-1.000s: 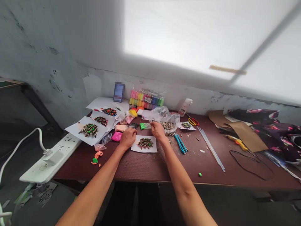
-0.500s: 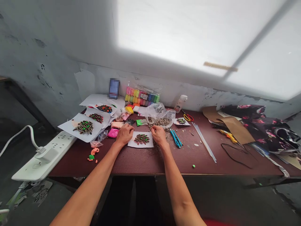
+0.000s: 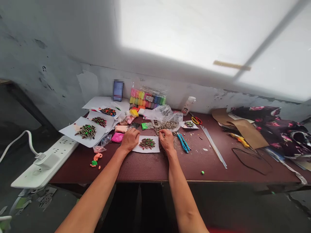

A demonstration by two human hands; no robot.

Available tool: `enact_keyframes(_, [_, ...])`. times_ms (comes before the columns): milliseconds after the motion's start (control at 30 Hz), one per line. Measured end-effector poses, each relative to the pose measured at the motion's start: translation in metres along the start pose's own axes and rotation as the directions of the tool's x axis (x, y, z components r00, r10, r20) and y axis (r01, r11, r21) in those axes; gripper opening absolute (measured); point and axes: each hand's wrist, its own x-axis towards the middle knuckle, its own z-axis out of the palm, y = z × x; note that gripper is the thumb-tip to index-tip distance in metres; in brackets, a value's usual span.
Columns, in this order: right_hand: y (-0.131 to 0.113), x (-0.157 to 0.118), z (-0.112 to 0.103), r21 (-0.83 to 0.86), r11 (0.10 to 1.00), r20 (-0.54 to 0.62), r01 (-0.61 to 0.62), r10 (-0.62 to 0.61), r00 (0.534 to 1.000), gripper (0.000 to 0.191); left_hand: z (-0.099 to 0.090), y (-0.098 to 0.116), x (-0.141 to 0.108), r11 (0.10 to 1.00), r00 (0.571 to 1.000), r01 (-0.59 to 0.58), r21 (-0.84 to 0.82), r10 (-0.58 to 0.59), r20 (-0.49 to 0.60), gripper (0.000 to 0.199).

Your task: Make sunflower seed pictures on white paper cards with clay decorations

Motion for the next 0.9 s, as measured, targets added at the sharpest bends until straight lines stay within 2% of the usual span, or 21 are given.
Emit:
enact_keyframes(133, [-0.003,-0.005,-0.004,-0.073,0.997,0.107,0.017,-0.009,0.994,0.029,-0.002,0.002,-0.001,0.999,0.999,0.021,0.039,-0.02,-0.029,0.032])
enact_keyframes(233, [-0.01,-0.009,-0.006,-0.163,0.987,0.171,0.004,0.024,0.985,0.028,-0.005,0.005,-0.001,0.992,0.998,0.058,0.112,-0.057,-0.01,0.032])
enact_keyframes(333, [-0.015,-0.012,-0.008,-0.172,0.985,0.205,0.023,0.012,0.979,0.026,-0.007,0.008,-0.002,0.985,0.997,0.077,0.153,-0.08,0.01,0.031])
enact_keyframes(533, [-0.013,-0.014,-0.008,-0.128,0.99,0.199,0.053,-0.026,0.98,0.018,-0.008,0.01,-0.002,0.986,0.996,0.078,0.149,-0.084,0.032,0.029])
enact_keyframes(700, [-0.009,-0.011,-0.005,-0.081,0.993,0.203,0.085,-0.067,0.977,0.018,-0.007,0.01,-0.002,0.985,0.995,0.09,0.148,-0.094,0.02,0.029])
enact_keyframes(900, [-0.006,-0.01,-0.001,-0.04,0.997,0.17,0.065,-0.058,0.984,0.018,-0.007,0.011,-0.001,0.983,0.993,0.115,0.143,-0.12,0.021,0.023])
